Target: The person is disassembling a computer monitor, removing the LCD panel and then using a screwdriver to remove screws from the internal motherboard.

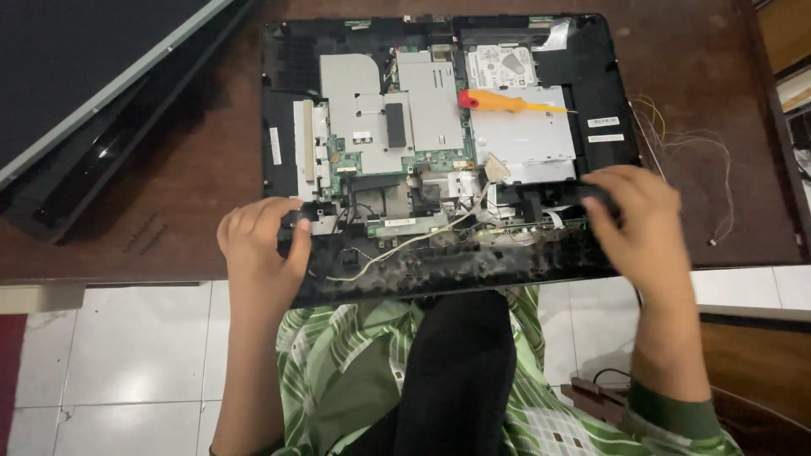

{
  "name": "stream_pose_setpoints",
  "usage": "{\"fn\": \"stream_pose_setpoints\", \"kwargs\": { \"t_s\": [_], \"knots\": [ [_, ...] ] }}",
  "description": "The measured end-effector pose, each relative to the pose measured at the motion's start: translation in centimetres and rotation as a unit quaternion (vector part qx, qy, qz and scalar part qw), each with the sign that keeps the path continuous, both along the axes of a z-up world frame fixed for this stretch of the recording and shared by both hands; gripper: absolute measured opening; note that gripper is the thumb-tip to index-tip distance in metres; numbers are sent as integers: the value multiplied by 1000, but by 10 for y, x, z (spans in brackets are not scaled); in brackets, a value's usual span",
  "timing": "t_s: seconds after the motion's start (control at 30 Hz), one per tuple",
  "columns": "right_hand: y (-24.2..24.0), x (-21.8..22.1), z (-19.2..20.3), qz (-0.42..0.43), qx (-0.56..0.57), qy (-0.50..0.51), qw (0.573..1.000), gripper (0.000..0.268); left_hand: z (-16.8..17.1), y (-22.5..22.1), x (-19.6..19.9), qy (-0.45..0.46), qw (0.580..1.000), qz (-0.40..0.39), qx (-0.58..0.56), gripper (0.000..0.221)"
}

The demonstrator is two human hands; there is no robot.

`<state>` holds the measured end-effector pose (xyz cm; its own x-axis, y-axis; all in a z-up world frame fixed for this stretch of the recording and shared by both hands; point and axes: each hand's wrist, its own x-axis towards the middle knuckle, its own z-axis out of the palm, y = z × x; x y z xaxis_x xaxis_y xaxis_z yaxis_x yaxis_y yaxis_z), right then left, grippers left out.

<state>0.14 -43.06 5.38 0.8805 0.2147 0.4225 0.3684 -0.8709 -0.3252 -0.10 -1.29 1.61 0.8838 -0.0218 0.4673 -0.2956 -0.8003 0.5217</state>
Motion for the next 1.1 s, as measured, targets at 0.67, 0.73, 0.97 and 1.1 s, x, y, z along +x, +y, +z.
{"fn": "stream_pose_setpoints", "kwargs": {
  "t_s": [0.67, 0.73, 0.97, 1.1],
  "knots": [
    [60, 12, -15, 131, 182, 213, 951, 26, -4, 2, 1, 71, 997, 3, 2, 17],
    [55, 12, -17, 165, 232, 211, 935, 20, -4, 2, 1, 75, 997, 7, 6, 15],
    [50, 11, -17, 186, 254, 197, 928, 18, -8, 5, -1, 68, 998, -1, -4, 20],
    [13, 8, -6, 63, 146, 43, 986, 14, -10, 5, 0, 46, 999, -8, 27, 21]
  ]
}}
